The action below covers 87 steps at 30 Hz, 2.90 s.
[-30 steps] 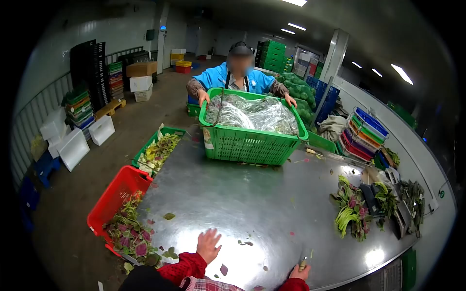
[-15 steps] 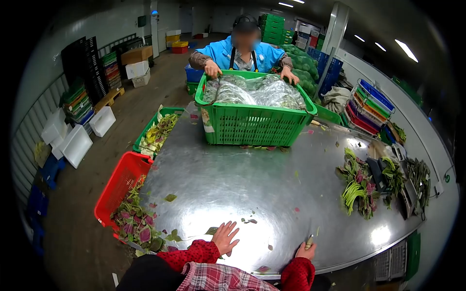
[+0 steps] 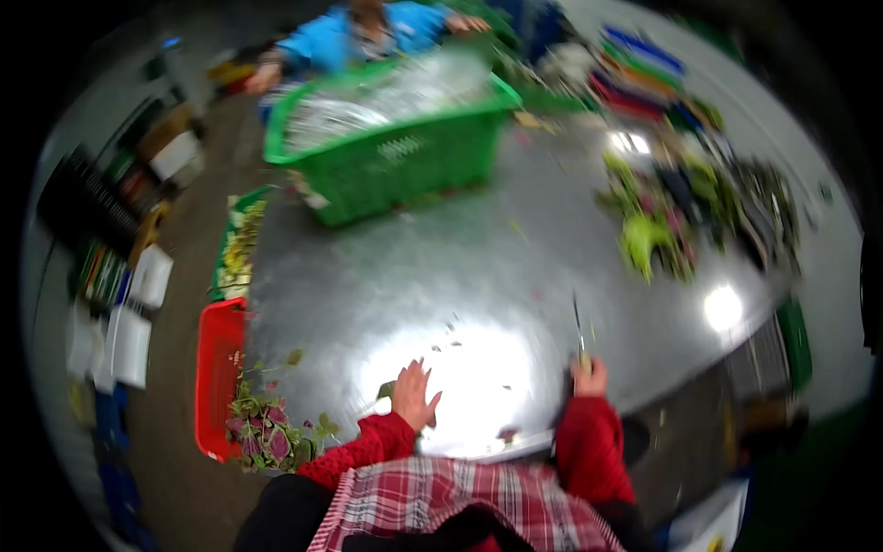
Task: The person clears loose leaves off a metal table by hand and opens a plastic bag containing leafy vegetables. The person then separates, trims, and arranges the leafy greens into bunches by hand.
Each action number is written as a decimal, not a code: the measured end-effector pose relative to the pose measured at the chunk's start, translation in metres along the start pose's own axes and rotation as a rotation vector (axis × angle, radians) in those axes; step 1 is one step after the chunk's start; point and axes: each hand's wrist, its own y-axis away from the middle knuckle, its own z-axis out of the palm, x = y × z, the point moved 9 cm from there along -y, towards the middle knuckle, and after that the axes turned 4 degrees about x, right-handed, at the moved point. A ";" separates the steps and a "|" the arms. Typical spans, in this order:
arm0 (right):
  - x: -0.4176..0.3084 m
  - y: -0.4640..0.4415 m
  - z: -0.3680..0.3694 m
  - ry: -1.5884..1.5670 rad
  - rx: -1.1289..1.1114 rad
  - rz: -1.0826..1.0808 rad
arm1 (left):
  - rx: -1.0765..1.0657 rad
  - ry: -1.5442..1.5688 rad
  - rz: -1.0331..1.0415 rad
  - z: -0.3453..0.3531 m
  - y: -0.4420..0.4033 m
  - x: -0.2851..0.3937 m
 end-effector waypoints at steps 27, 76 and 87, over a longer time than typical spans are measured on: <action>-0.035 0.019 -0.119 -0.328 0.070 0.236 | -0.415 0.475 0.616 0.107 -0.022 0.139; -0.038 0.020 -0.129 -0.105 0.115 0.101 | -0.448 -0.384 -0.050 0.014 0.030 0.006; 0.072 -0.041 -0.127 0.085 -0.015 0.046 | 0.237 -0.799 -0.451 -0.227 0.113 -0.220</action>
